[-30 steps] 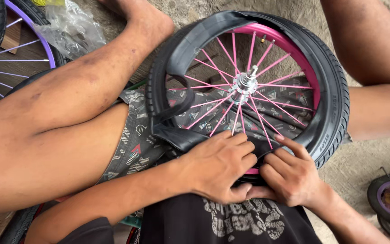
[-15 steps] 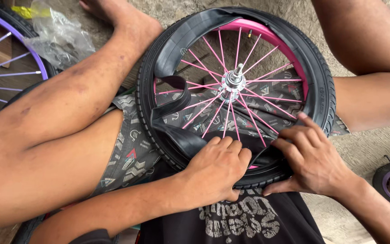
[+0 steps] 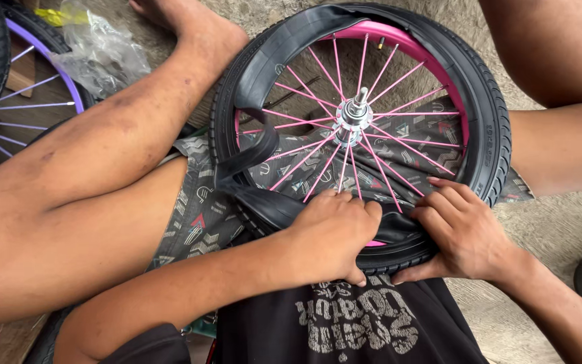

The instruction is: The person installs a black inner tube into a pink bicycle wheel rim. They carefully tuck the tube inside the tire and then press the tire bead onto the rim by hand, working around the circumference to secure it.

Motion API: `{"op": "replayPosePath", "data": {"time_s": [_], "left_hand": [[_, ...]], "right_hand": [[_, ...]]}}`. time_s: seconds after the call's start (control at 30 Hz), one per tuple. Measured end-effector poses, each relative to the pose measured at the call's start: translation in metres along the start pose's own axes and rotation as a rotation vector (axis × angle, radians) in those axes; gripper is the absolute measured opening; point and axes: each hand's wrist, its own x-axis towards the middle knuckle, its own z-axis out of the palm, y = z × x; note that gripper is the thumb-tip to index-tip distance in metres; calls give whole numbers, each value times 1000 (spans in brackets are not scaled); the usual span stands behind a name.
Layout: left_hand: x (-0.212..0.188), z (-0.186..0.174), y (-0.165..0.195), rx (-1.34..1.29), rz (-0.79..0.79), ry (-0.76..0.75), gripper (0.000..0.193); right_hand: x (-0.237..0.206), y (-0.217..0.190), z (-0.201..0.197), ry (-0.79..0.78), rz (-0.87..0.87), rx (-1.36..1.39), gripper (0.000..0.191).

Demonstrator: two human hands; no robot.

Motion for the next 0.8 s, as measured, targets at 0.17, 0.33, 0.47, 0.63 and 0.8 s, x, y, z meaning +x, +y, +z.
{"op": "replayPosePath", "data": {"time_s": [0.17, 0.33, 0.47, 0.63, 0.8], "left_hand": [[-6, 4, -8, -273, -49, -8, 69], [-9, 1, 1, -240, -47, 45, 59], [-17, -5, 8, -237, -11, 64, 50], [-27, -2, 14, -252, 18, 147, 44], [-24, 2, 12, -243, -49, -41, 34]], "right_hand": [[-7, 2, 5, 78, -23, 18, 92], [-8, 3, -2, 17, 62, 119, 53], [-5, 1, -6, 8, 118, 188, 23], [-2, 0, -4, 35, 112, 231, 25], [-3, -5, -7, -54, 70, 212, 43]]}}
